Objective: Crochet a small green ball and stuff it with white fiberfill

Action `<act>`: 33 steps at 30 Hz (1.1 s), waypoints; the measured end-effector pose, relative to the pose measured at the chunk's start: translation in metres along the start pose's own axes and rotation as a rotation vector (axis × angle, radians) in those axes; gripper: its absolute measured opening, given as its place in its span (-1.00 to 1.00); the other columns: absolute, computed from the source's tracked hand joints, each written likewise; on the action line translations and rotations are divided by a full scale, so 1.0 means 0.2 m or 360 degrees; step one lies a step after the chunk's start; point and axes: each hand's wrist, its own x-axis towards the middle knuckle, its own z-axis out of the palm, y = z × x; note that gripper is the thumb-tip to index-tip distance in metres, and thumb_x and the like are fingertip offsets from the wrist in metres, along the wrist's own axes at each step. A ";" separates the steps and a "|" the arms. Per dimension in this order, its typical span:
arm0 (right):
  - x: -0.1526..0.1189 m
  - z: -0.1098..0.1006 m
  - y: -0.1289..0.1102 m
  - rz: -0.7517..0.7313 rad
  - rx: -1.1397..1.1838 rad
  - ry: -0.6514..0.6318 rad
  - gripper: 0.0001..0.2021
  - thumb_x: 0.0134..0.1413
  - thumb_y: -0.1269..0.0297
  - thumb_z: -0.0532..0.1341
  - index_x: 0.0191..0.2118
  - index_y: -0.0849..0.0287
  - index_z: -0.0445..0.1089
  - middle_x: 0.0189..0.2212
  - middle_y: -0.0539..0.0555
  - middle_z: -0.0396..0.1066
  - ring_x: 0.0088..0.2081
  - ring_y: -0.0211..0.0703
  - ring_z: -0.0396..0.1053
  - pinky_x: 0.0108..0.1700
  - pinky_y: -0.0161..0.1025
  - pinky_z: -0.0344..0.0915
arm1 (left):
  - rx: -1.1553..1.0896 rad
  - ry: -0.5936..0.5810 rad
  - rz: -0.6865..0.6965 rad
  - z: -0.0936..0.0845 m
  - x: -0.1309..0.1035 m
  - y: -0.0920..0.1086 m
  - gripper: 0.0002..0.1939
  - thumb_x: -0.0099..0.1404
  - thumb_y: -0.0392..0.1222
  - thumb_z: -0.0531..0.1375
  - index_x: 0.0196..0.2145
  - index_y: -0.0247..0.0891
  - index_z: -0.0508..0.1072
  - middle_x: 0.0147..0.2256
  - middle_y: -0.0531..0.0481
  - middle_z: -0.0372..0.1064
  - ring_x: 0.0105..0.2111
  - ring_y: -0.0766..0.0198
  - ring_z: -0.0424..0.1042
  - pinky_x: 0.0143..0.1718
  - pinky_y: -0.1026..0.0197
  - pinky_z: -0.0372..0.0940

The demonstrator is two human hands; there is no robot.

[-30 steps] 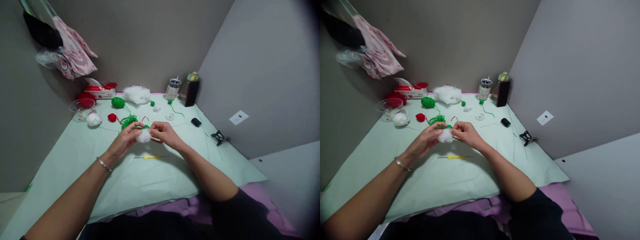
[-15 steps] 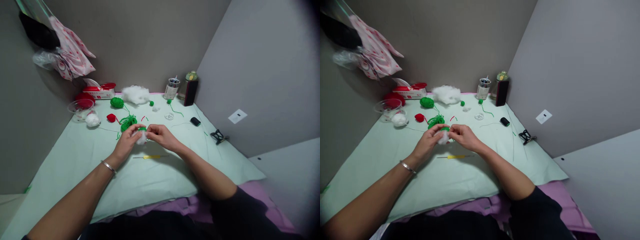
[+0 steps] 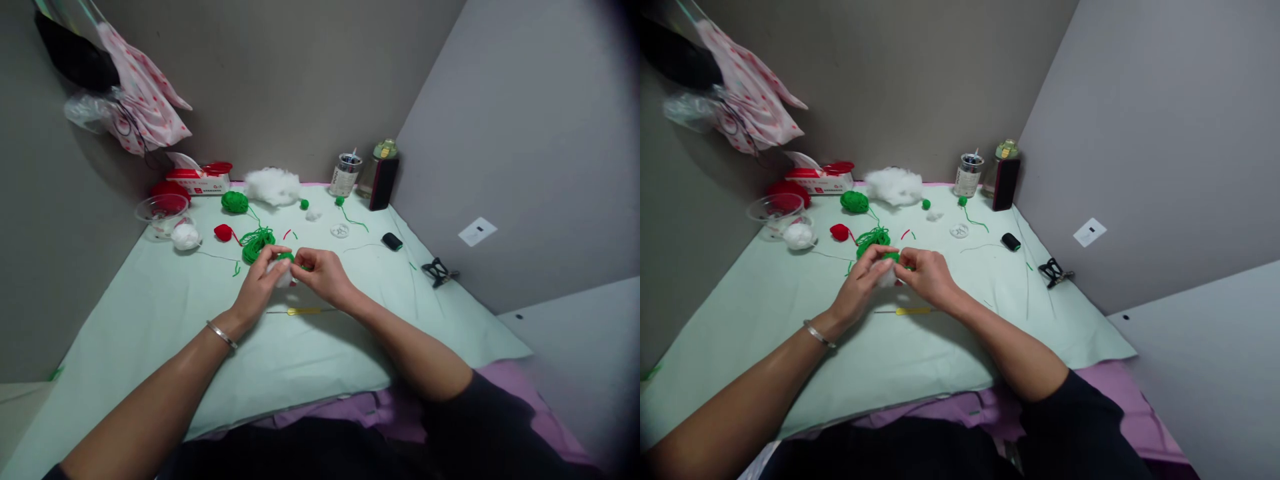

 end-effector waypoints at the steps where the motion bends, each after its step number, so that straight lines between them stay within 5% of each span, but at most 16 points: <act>1: 0.00 -0.01 0.00 0.0004 -0.0016 0.0021 -0.76 0.09 0.28 0.24 -0.55 0.13 0.25 -0.64 -0.14 0.16 -0.51 -0.32 0.02 -0.40 -0.27 -0.04 | -0.0005 -0.0035 -0.0001 -0.01 0.00 0.00 -0.69 0.34 -0.01 0.27 -0.04 -0.20 0.49 -0.19 0.01 0.46 -0.31 0.22 0.47 -0.25 0.19 0.39; 5: 0.01 -0.05 0.01 -0.0027 -0.0006 -0.0052 -0.73 0.21 0.18 0.23 -0.49 0.14 0.32 -0.62 -0.12 0.24 -0.51 -0.31 0.08 -0.38 -0.28 0.00 | -0.0002 -0.0085 -0.0017 -0.03 0.04 -0.02 -0.63 0.28 0.01 0.33 -0.04 -0.22 0.49 -0.19 -0.02 0.49 -0.31 0.19 0.49 -0.23 0.15 0.41; 12: -0.04 0.01 -0.06 -0.0135 0.0024 -0.0229 -0.81 0.28 0.38 0.14 -0.36 0.17 0.44 -0.48 -0.06 0.44 -0.46 -0.30 0.21 -0.29 -0.28 0.11 | 0.0083 0.0213 0.0001 -0.01 0.07 -0.06 -0.92 0.17 -0.26 0.28 -0.34 -0.20 0.45 -0.36 0.07 0.42 -0.36 0.25 0.40 -0.30 0.24 0.30; 16: -0.03 0.02 -0.05 -0.0147 -0.0010 -0.0166 -0.84 0.27 0.38 0.21 -0.37 0.15 0.45 -0.50 -0.08 0.42 -0.48 -0.28 0.19 -0.30 -0.26 0.12 | 0.0025 0.0234 -0.0081 0.00 0.06 -0.07 -0.88 0.24 -0.22 0.19 -0.23 -0.16 0.44 -0.53 0.16 0.33 -0.57 0.29 0.32 -0.45 0.25 0.24; 19: 0.01 -0.03 -0.02 -0.0234 -0.0037 0.0037 -0.85 0.20 0.32 0.32 -0.42 0.13 0.46 -0.35 0.02 0.48 -0.26 -0.16 0.33 -0.14 -0.20 0.20 | -0.0037 0.0206 -0.0124 0.00 0.05 -0.08 -0.83 0.32 -0.11 0.17 -0.15 -0.15 0.45 -0.56 0.18 0.30 -0.62 0.30 0.30 -0.53 0.26 0.19; 22: 0.02 -0.06 0.00 -0.0368 0.0352 0.0040 -0.77 0.18 0.23 0.36 -0.47 0.11 0.42 -0.15 0.11 0.53 -0.03 -0.05 0.41 -0.01 -0.13 0.30 | -0.0079 0.0138 -0.0135 0.00 0.05 -0.08 -0.78 0.32 -0.05 0.22 -0.13 -0.17 0.48 -0.54 0.16 0.34 -0.62 0.31 0.30 -0.54 0.26 0.20; 26: 0.01 -0.05 -0.01 -0.0183 0.0958 -0.0261 -0.73 0.22 0.11 0.32 -0.36 0.09 0.26 -0.10 0.08 0.53 -0.42 -0.26 0.43 -0.37 -0.24 0.31 | -0.0150 0.0102 -0.0113 0.00 0.05 -0.08 -0.75 0.28 -0.03 0.28 -0.14 -0.18 0.50 -0.34 0.05 0.48 -0.43 0.25 0.43 -0.40 0.24 0.34; 30: 0.01 -0.04 0.01 -0.0196 0.0287 -0.0038 -0.83 0.21 0.30 0.28 -0.12 0.08 0.31 -0.08 0.04 0.50 -0.48 -0.35 0.27 -0.33 -0.27 0.24 | -0.0206 0.0200 -0.0098 -0.01 0.05 -0.08 -0.79 0.29 -0.10 0.25 -0.13 -0.17 0.47 -0.28 0.06 0.41 -0.40 0.27 0.38 -0.37 0.25 0.31; 33: 0.02 -0.02 0.03 -0.0260 -0.0005 -0.0097 -0.90 0.13 0.36 0.35 -0.26 0.12 0.42 -0.36 -0.04 0.45 -0.36 -0.24 0.30 -0.22 -0.26 0.20 | -0.0222 0.0262 -0.0076 -0.02 0.04 -0.08 -0.79 0.30 -0.14 0.25 -0.10 -0.15 0.42 -0.31 0.08 0.37 -0.39 0.29 0.36 -0.36 0.26 0.28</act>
